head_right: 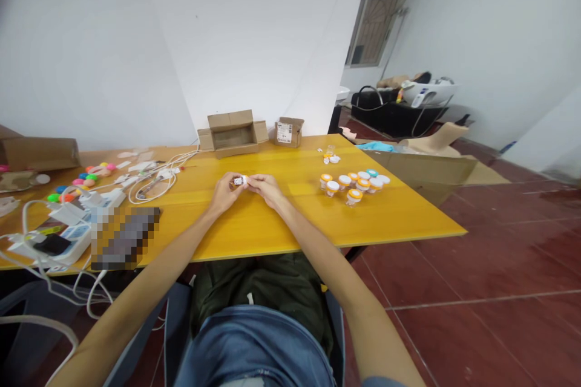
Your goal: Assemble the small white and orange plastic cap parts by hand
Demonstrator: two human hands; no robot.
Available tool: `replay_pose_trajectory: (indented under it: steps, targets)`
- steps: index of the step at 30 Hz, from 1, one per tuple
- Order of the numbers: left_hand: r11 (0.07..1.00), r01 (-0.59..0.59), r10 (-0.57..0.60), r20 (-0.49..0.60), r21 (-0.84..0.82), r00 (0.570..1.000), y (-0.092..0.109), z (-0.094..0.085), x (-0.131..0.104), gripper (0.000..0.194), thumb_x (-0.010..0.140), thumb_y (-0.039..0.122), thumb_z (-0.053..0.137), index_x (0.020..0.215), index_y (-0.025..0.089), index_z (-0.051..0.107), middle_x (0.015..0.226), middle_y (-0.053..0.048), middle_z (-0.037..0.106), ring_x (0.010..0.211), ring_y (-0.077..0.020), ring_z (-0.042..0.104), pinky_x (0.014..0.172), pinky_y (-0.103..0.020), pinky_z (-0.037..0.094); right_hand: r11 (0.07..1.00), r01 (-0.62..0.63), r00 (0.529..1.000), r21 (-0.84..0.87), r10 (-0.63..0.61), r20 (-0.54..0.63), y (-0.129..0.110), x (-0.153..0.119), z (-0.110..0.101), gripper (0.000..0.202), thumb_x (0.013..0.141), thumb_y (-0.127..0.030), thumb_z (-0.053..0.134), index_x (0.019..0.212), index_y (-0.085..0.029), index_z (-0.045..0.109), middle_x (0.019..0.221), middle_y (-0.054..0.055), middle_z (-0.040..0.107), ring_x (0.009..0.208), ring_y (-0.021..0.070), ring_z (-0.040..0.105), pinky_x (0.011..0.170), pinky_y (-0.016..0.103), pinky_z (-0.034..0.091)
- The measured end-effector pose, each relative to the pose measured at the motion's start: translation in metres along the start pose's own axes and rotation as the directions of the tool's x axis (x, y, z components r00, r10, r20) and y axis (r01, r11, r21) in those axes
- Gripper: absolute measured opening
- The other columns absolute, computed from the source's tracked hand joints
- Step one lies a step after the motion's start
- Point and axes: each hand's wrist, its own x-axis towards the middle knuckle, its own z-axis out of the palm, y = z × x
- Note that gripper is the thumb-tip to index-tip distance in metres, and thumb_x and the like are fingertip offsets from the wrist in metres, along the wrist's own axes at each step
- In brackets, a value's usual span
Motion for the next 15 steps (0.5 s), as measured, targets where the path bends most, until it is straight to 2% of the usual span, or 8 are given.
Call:
replay_pose_trajectory:
  steps: [9, 15]
  targets:
    - [0.999, -0.038, 0.038, 0.006, -0.011, 0.999, 0.0027, -0.0015, 0.0003, 0.018, 0.078, 0.023, 0.073, 0.094, 0.023, 0.067, 0.090, -0.002, 0.068, 0.079, -0.0174, 0.063, 0.067, -0.028, 0.051, 0.999, -0.030, 0.999, 0.010, 0.030, 0.037, -0.0030, -0.0014, -0.0004, 0.015, 0.065, -0.015, 0.087, 0.072, -0.019, 0.074, 0.080, 0.003, 0.075, 0.079, 0.0151, 0.069, 0.091, 0.035, 0.058]
    - [1.000, 0.010, -0.010, -0.010, -0.008, 1.000, 0.0031, -0.0024, 0.0001, 0.015, 0.076, 0.027, 0.076, 0.087, 0.022, 0.067, 0.084, -0.002, 0.067, 0.074, -0.0166, 0.062, 0.068, -0.029, 0.051, 0.999, -0.033, 0.999, 0.020, 0.033, 0.014, -0.0034, -0.0034, 0.0031, 0.015, 0.063, -0.017, 0.088, 0.066, -0.019, 0.073, 0.076, 0.003, 0.075, 0.077, 0.0145, 0.069, 0.091, 0.033, 0.057]
